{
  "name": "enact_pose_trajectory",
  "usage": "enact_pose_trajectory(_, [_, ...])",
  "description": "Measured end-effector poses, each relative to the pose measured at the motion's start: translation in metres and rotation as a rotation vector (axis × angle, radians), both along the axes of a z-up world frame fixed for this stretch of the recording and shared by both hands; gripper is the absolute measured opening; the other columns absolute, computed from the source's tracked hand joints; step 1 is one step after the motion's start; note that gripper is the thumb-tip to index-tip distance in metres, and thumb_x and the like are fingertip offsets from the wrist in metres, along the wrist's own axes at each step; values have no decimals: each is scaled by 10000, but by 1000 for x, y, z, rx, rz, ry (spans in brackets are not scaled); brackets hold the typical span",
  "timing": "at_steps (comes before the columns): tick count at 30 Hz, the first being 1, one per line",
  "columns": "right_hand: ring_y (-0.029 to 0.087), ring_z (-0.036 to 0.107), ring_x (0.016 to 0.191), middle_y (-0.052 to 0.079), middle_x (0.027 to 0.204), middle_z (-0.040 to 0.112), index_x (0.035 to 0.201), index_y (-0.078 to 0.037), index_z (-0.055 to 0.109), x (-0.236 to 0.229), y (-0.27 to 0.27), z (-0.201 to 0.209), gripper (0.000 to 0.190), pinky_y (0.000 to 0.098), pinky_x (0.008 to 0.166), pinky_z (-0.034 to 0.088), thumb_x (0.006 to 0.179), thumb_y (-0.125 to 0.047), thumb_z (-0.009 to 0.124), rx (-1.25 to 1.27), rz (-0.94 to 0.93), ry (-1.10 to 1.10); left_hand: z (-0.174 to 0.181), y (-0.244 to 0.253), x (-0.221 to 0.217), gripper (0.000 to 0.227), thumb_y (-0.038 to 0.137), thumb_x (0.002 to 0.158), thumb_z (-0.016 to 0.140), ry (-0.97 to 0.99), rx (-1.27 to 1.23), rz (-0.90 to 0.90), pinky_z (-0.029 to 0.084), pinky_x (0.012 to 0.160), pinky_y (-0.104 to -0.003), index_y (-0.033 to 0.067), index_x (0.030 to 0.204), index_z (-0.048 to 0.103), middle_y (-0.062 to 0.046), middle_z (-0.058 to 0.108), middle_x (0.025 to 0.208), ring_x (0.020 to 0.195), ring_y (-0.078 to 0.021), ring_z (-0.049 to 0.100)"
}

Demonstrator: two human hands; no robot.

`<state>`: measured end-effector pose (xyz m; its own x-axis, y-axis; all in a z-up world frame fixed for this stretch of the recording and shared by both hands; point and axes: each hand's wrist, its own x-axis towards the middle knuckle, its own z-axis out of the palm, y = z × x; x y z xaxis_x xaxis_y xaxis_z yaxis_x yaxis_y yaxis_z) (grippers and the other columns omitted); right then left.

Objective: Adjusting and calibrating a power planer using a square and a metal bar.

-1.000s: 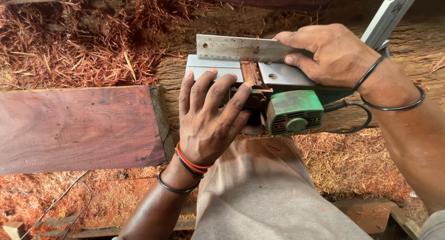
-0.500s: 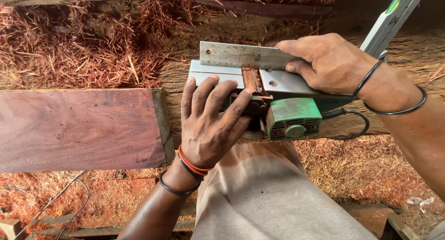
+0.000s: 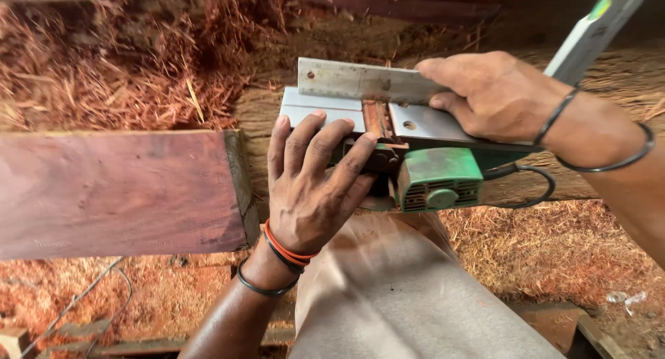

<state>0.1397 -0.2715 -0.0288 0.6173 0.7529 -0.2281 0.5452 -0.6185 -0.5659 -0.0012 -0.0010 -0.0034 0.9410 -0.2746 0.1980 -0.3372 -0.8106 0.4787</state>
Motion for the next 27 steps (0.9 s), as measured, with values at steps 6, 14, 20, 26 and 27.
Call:
enact_pose_trajectory(6, [386,695,977,201,1082,710,1366,-57,608,-9,4,10,429,450,845,571,952,-152,668,90,-147,-19,3,1,1,486,323,889,778,-5,21,-11,246,1243,-525,203,1341,644,-52,560,1363,1364,-293,478])
enact_pose_trajectory(14, [360,676,1099,193,1200,673,1417,-89,617,26,-107,-10,425,464,968,554,1008,-187,680,-58,-589,-100,5,4,12,497,367,856,774,-34,60,-87,247,1175,-496,193,1301,635,-46,554,1307,1312,-268,478])
enact_pose_trajectory(20, [392,637,1125,267,1245,644,1414,-11,619,31,-155,-32,489,483,955,539,984,-206,745,-108,-686,-448,11,5,28,448,393,808,758,19,113,-136,320,1039,-476,209,1197,631,-29,549,1170,1180,-237,508])
enact_pose_trajectory(26, [347,678,936,201,1012,707,1108,-84,691,-27,-140,-20,338,495,766,564,1046,-416,693,-587,-870,-170,4,10,33,562,402,788,764,69,43,-156,341,1001,-477,174,1275,599,-52,552,1201,1176,-251,536])
enact_pose_trajectory(27, [372,665,885,202,975,702,1091,-88,693,-37,-138,-25,403,533,711,542,971,-472,719,-672,-863,-112,0,12,33,676,400,785,766,65,-27,-156,342,1005,-479,125,1373,578,-70,554,1256,1194,-261,544])
